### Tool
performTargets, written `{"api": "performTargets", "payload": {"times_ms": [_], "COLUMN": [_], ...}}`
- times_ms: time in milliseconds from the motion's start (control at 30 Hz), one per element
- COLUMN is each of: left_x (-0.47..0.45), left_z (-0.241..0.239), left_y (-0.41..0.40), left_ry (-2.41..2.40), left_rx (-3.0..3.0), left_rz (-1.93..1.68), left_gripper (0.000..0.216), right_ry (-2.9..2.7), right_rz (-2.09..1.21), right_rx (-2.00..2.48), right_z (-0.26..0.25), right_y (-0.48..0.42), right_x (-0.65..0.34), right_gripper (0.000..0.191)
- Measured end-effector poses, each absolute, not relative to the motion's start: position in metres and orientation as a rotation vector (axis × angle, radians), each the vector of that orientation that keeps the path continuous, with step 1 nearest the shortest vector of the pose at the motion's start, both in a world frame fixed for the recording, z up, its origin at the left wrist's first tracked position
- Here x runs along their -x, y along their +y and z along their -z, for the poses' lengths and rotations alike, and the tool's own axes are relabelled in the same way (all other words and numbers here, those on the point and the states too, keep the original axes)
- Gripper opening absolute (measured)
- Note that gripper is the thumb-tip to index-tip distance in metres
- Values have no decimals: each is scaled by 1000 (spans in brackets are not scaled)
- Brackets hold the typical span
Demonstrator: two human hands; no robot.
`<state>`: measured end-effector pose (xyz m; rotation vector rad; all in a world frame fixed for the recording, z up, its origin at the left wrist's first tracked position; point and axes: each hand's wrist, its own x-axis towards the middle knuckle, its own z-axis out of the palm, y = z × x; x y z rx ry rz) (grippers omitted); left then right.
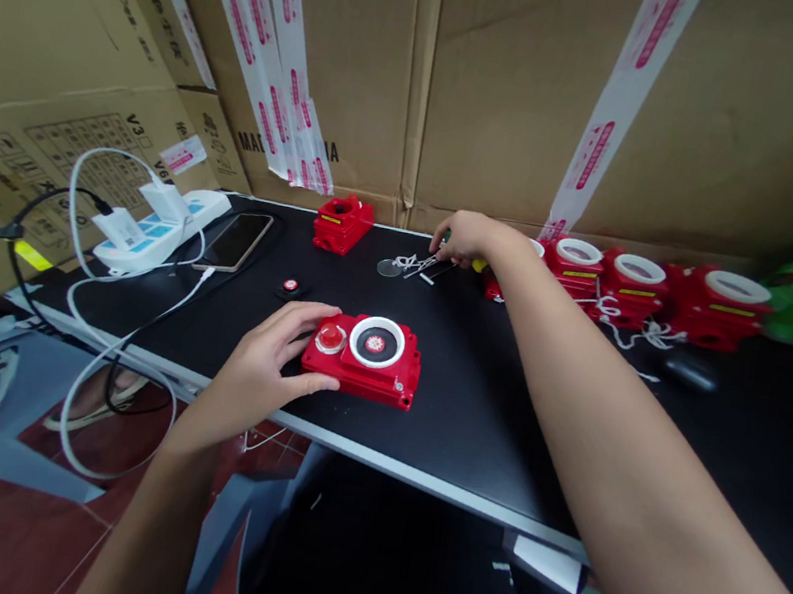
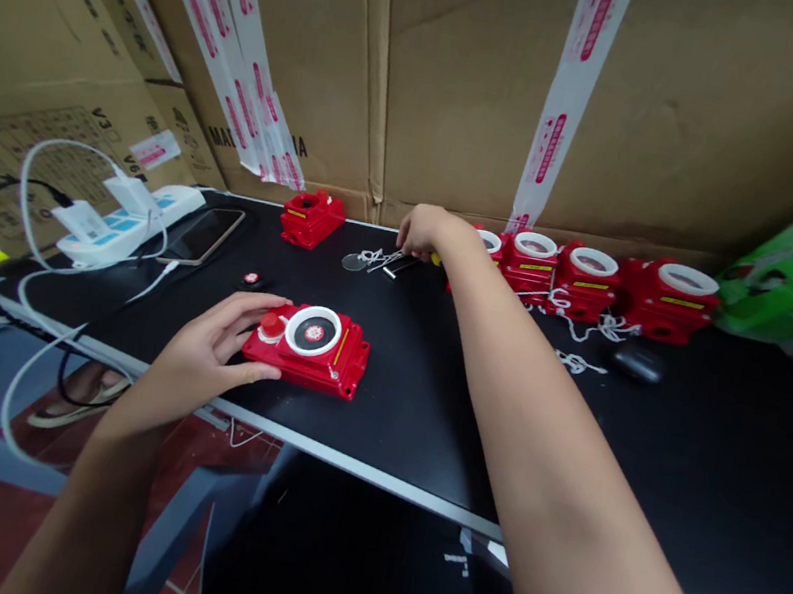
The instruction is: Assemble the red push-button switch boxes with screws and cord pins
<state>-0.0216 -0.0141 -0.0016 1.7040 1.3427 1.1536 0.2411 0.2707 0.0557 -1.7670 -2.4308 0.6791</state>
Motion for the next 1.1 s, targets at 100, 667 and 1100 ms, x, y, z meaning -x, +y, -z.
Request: {"api": "performTargets", "payload": {"times_ms": [100,667,1100], "left_x": [22,20,17], "left_z": [1,0,-2], "left_y": [-15,-16,-16], "left_ry": [1320,1322,1288], "left_rx": [-1788,-1840,-1945], "left_rz": [-1136,-1098,-1073], "left_gripper": [64,60,59], "right_ry": [-2447,-2477,-2433], "right_rz": [-662,-360,-301], "right_rx": [1760,1570,913], "right_z": [-56,-87,-86], "right_y": [269,227,84], "right_x": [-241,-237,-295], "right_gripper": [13,12,13]}}
